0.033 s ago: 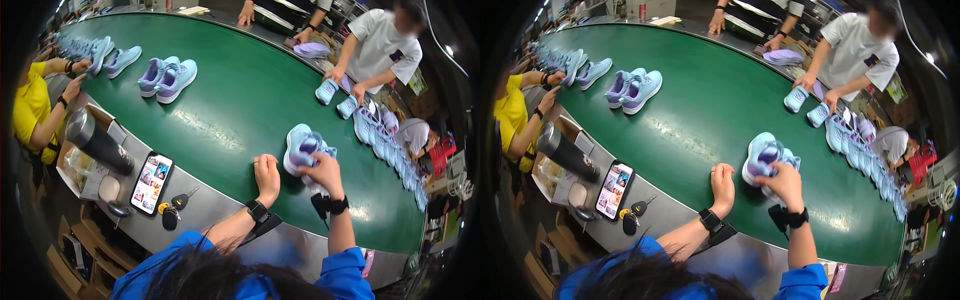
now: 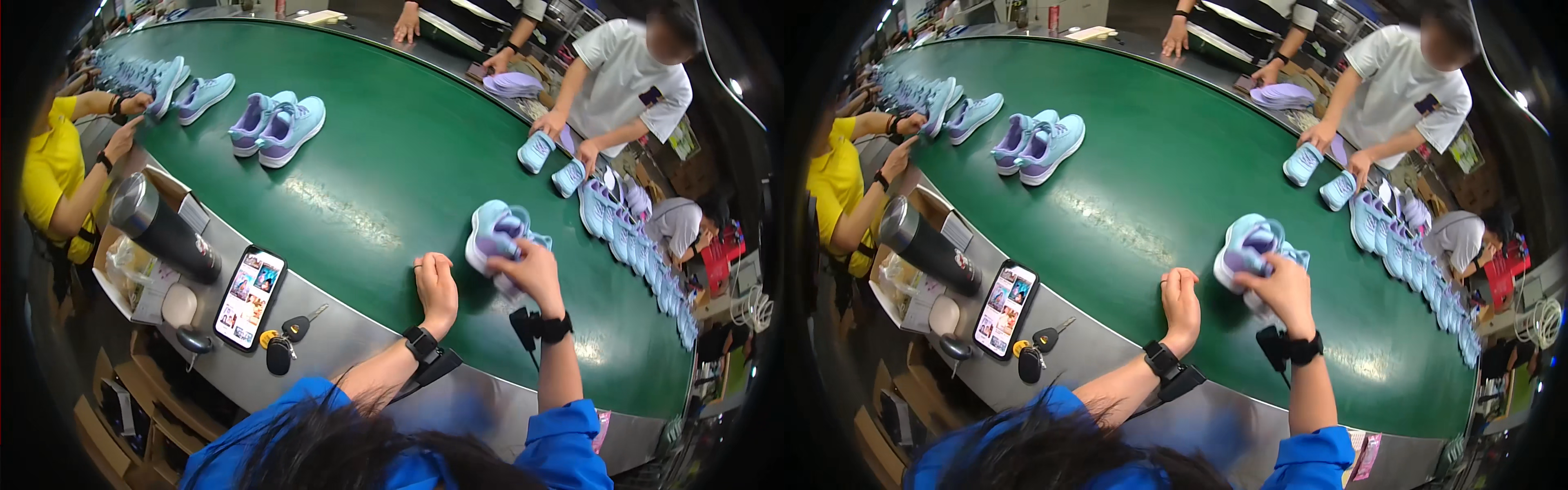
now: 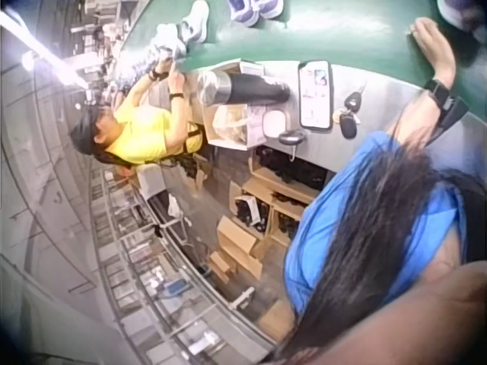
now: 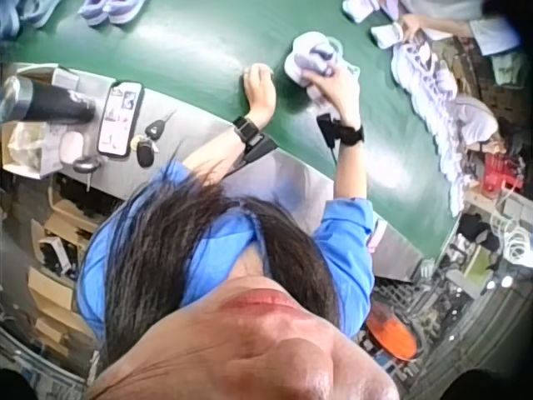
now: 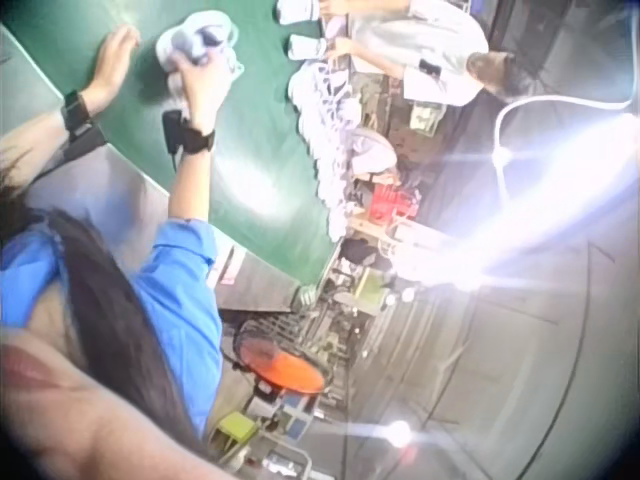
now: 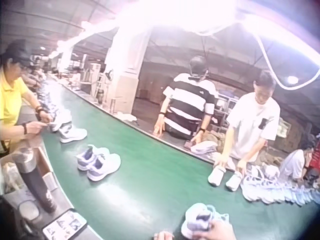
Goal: The person picks up pairs of light blue and purple sneakers from a green conveyor belt, inspects them by turning them over and checking the interior, and places them back on the belt. The person also uses a small handheld tool to adjust or clean the inside of the shoes.
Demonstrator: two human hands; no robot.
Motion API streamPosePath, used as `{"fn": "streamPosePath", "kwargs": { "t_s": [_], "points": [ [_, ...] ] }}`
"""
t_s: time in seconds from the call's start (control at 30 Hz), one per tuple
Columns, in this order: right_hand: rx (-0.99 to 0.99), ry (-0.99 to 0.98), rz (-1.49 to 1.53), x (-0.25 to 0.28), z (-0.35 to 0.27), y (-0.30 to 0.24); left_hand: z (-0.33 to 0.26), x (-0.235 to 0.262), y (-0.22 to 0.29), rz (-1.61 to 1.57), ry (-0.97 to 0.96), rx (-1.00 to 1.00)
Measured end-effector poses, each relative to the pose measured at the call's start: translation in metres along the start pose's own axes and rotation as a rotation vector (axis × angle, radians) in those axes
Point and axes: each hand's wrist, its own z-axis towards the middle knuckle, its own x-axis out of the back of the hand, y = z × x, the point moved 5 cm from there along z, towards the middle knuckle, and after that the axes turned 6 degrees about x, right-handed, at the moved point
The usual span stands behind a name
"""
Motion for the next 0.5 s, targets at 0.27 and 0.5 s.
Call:
{"fn": "streamPosePath", "kwargs": {
  "t_s": [0.27,0.5],
  "points": [
    [0.265,0.227,0.160,-0.001,0.076,-0.138,-0.003,-0.002,0.002,-0.008,0.058,0.083],
    [0.519,0.107,0.643,-0.022,0.050,-0.204,0.003,-0.012,-0.032,-0.297,-0.029,0.042]
  ]
}}
